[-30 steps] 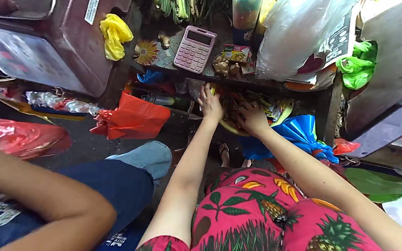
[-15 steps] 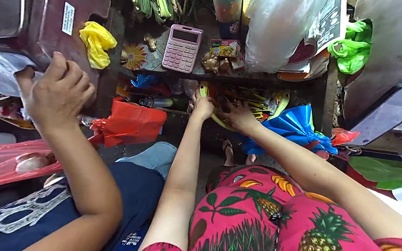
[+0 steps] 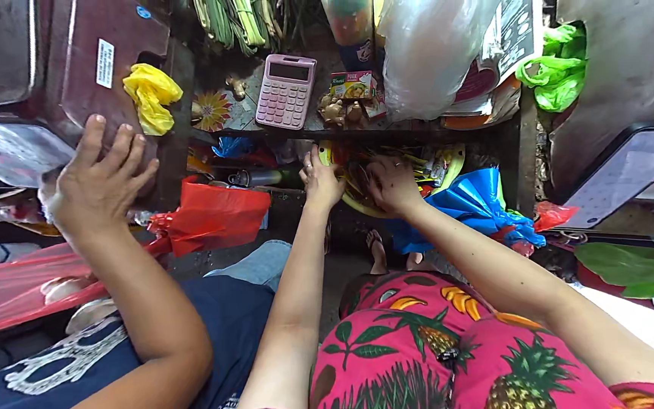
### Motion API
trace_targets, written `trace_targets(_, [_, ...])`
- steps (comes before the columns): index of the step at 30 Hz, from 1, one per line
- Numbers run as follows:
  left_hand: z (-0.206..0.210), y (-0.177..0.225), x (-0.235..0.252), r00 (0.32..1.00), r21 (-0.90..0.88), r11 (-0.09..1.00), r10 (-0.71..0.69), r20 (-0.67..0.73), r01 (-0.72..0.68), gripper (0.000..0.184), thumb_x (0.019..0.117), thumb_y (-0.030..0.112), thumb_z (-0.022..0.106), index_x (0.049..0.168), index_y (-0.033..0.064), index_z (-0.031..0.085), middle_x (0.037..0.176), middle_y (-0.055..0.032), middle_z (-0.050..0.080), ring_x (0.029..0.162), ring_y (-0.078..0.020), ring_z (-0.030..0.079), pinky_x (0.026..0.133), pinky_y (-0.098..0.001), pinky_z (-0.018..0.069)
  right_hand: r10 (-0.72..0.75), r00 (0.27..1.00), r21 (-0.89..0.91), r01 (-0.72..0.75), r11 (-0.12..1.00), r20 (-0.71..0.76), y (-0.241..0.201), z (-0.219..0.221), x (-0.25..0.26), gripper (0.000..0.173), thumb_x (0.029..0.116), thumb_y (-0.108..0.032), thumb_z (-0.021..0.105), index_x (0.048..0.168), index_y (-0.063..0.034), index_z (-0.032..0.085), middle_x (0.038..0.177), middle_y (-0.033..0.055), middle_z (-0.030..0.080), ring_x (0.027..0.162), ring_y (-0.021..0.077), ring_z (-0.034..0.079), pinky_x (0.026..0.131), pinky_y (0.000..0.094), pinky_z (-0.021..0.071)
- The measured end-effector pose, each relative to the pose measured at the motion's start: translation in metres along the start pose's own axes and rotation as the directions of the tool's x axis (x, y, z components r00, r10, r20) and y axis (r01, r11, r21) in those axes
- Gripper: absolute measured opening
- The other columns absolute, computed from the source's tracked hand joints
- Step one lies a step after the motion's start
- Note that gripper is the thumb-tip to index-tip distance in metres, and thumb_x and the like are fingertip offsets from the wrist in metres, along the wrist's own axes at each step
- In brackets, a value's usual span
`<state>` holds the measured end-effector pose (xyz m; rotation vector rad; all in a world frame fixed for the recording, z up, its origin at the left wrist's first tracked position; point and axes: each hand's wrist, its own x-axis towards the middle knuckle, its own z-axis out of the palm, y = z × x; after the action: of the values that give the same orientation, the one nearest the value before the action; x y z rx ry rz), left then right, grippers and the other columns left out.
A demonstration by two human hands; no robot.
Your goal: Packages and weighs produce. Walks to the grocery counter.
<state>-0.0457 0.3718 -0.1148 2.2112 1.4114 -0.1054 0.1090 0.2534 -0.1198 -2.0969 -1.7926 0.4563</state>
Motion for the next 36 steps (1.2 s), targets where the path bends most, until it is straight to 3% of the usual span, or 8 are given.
trace_targets(4, [-0.008,0.018,-0.002,1.000,0.111,0.994,-0.007,0.019,0.004,0.024,0.0882,0.015,0.070,0.110,0.0123,0.079,0.170,-0.0179,0.016,0.155,-0.0427,0.015,0.119,-0.0653,0.0208,0.228,0.965,0.001,-0.230,0.973,0.132,0.015,-0.009,0.012,0.061,0.1019,-0.043,0.055,0.151,-0.0076,0.048,0.153,0.0186,0.050,0.146,0.0387,0.040,0.118,0.0633,0.0266])
trace_targets(9, [-0.010,0.052,-0.005,0.994,0.054,0.994,0.088,0.069,-0.092,0.040,0.0952,0.008,0.060,0.135,0.0033,0.062,0.133,-0.0247,0.061,0.128,-0.0439,0.056,0.104,-0.0616,0.0461,0.160,0.944,-0.058,-0.150,0.987,0.289,0.014,0.006,-0.012,0.059,0.1047,-0.047,0.047,0.154,-0.0157,0.047,0.155,0.0148,0.049,0.147,0.0344,0.041,0.117,0.0654,0.0268])
trace_targets(14, [0.016,0.050,0.014,0.973,-0.124,0.977,0.187,0.134,-0.171,0.041,0.1063,0.016,0.042,0.143,0.0124,0.059,0.149,-0.0260,0.049,0.136,-0.0435,0.050,0.108,-0.0614,0.0436,0.171,0.918,-0.055,-0.162,0.985,0.359,0.014,0.004,-0.015,0.061,0.1068,-0.045,0.044,0.158,-0.0131,0.040,0.162,0.0156,0.039,0.152,0.0345,0.032,0.120,0.0657,0.0204])
trace_targets(18, [0.018,0.039,0.019,0.963,-0.219,0.959,0.216,0.162,-0.179,0.043,0.1068,0.033,0.049,0.137,0.0058,0.062,0.138,-0.0216,0.061,0.130,-0.0377,0.057,0.109,-0.0601,0.0439,0.194,0.962,0.027,-0.202,0.979,0.193,0.012,-0.003,-0.019,0.046,0.1036,-0.030,0.048,0.144,-0.0092,0.058,0.150,0.0190,0.052,0.144,0.0377,0.044,0.117,0.0623,0.0300])
trace_targets(21, [0.028,0.032,0.023,0.965,-0.260,0.943,0.239,0.104,-0.206,0.046,0.0957,0.014,0.064,0.140,0.0018,0.058,0.139,-0.0241,0.059,0.130,-0.0392,0.057,0.108,-0.0590,0.0454,0.412,0.911,0.069,-0.413,0.908,0.028,0.019,-0.018,-0.018,0.048,0.0981,-0.019,0.055,0.142,-0.0016,0.056,0.147,0.0287,0.050,0.142,0.0474,0.040,0.117,0.0650,0.0288])
trace_targets(24, [0.033,0.034,0.023,0.970,-0.267,0.943,0.228,0.084,-0.199,0.050,0.0946,0.005,0.061,0.145,0.0046,0.054,0.141,-0.0222,0.058,0.131,-0.0373,0.057,0.110,-0.0568,0.0454,0.577,0.806,0.116,-0.590,0.799,0.132,0.029,-0.021,-0.010,0.057,0.0971,-0.023,0.058,0.148,0.0010,0.047,0.149,0.0279,0.048,0.144,0.0463,0.038,0.118,0.0639,0.0278])
trace_targets(29, [0.023,0.044,0.026,0.971,-0.119,0.979,0.183,0.151,-0.166,0.051,0.0909,0.008,0.065,0.142,0.0114,0.060,0.138,-0.0187,0.061,0.130,-0.0409,0.056,0.104,-0.0637,0.0468,0.324,0.941,0.046,-0.329,0.943,0.094,0.022,-0.010,-0.020,0.047,0.0970,-0.014,0.054,0.142,-0.0033,0.057,0.143,0.0181,0.059,0.144,0.0377,0.043,0.122,0.0630,0.0184])
trace_targets(36, [0.007,0.089,-0.001,0.982,0.145,0.976,0.150,0.113,-0.165,0.038,0.0900,0.005,0.069,0.128,0.0032,0.068,0.151,-0.0285,0.042,0.137,-0.0495,0.042,0.103,-0.0652,0.0435,0.158,0.978,0.076,-0.169,0.983,0.133,0.023,-0.015,-0.018,0.038,0.0972,-0.010,0.055,0.133,-0.0071,0.067,0.140,0.0133,0.062,0.140,0.0385,0.046,0.113,0.0660,0.0304])
